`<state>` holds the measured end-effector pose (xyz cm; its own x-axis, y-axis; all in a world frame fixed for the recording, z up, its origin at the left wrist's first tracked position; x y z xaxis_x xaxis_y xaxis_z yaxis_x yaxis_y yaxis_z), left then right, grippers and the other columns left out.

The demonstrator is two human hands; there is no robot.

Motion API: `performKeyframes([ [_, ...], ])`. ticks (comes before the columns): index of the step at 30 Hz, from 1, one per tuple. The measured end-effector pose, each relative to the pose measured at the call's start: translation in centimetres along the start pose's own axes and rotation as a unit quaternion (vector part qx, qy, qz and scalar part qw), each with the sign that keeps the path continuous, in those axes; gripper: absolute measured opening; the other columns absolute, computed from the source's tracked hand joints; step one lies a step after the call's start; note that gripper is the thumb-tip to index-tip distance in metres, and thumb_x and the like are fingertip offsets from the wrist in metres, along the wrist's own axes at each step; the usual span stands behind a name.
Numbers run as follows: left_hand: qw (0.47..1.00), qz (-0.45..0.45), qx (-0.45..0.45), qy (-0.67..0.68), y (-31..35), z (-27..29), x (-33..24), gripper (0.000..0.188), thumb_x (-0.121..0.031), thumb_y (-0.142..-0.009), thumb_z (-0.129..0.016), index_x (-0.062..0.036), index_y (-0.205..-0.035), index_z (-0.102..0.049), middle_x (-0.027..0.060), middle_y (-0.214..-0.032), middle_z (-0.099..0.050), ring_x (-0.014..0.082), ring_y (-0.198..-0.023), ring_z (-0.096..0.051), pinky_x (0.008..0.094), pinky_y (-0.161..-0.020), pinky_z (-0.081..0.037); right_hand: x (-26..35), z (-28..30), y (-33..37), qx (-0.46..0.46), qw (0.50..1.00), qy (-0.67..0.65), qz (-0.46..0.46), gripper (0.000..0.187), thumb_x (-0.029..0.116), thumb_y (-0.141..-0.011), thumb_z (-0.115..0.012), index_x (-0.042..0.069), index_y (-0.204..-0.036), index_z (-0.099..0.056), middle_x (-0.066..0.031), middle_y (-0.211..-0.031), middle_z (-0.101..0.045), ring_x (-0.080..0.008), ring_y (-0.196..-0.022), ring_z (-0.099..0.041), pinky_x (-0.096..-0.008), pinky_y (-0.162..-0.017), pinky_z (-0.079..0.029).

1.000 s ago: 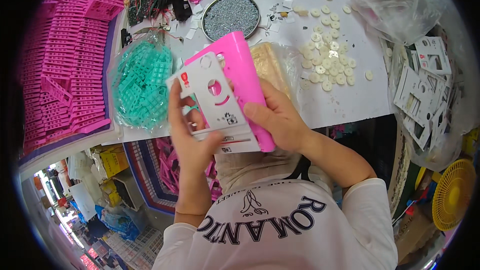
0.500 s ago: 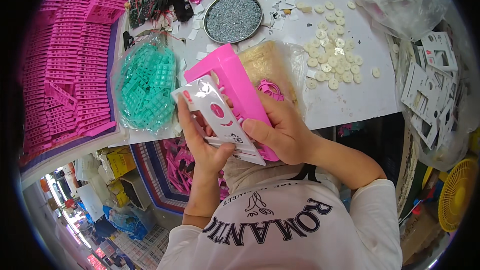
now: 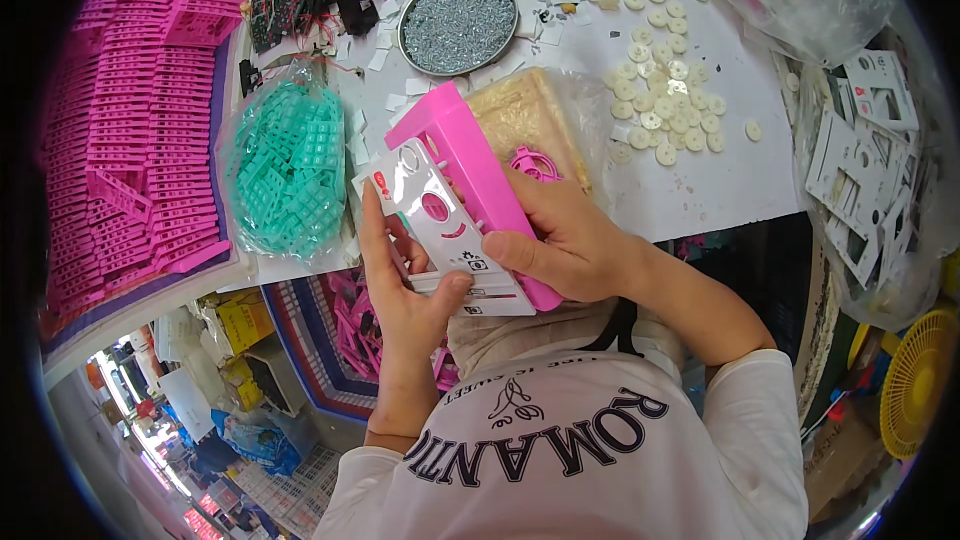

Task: Assembling and packaging various toy components into a pink plastic kit case.

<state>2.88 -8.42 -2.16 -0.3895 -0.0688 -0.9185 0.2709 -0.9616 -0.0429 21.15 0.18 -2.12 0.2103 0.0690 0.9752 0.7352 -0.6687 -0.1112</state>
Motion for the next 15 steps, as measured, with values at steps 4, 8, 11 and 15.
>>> performKeyframes([
  [4, 1.0, 0.003, 0.009, 0.013, 0.4, -0.5, 0.3, 0.123, -0.017, -0.058, -0.092, 0.0006, -0.161, -0.026, 0.004, -0.104, -0.039, 0.0141, -0.078, -0.038, 0.0271, -0.072, -0.039, -0.5, -0.6, 0.0, -0.029, 0.996, -0.075, 0.027, 0.058, 0.037, -0.106, -0.056, -0.002, -0.148, -0.045, -0.0078, -0.115, -0.068, -0.0119, -0.102, -0.062, -0.03, -0.088, -0.051],
  [8, 0.999, 0.022, -0.001, 0.048, 0.7, -0.9, 0.7, 0.123, -0.018, -0.06, -0.092, 0.0002, -0.162, -0.025, 0.0042, -0.105, -0.039, 0.0145, -0.079, -0.039, 0.0276, -0.074, -0.04, -0.8, -0.4, 0.3, -0.005, 0.998, -0.061, 0.018, 0.057, 0.037, -0.107, -0.056, -0.002, -0.147, -0.046, -0.0061, -0.115, -0.066, -0.0105, -0.101, -0.06, -0.0285, -0.087, -0.05],
  [11, 1.0, 0.018, -0.001, 0.01, 0.3, -0.8, 0.0, 0.122, -0.019, -0.062, -0.092, 0.0, -0.162, -0.024, 0.0048, -0.105, -0.039, 0.0147, -0.079, -0.039, 0.0282, -0.075, -0.04, -1.0, 0.0, 0.1, -0.001, 0.998, -0.064, -0.011, 0.055, 0.037, -0.107, -0.056, -0.001, -0.146, -0.047, -0.0053, -0.117, -0.064, -0.0096, -0.101, -0.059, -0.0271, -0.087, -0.049],
  [15, 0.999, 0.051, 0.016, -0.009, 0.0, -0.9, -0.4, 0.12, -0.02, -0.065, -0.09, -0.0001, -0.162, -0.023, 0.0069, -0.108, -0.042, 0.0164, -0.083, -0.043, 0.0301, -0.077, -0.042, -1.2, 0.3, 0.1, 0.006, 0.995, -0.081, -0.059, 0.051, 0.034, -0.107, -0.055, 0.0, -0.145, -0.048, -0.0058, -0.119, -0.064, -0.0099, -0.101, -0.06, -0.0264, -0.087, -0.05],
])
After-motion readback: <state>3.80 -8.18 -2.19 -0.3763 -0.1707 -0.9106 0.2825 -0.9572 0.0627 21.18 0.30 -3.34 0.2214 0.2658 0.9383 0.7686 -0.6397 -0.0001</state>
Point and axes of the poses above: each hand's wrist, its own y-axis away from the middle knuckle, its own z-axis out of the back of the hand, x = y × z, the point moved 5 cm from there along -y, towards the middle knuckle
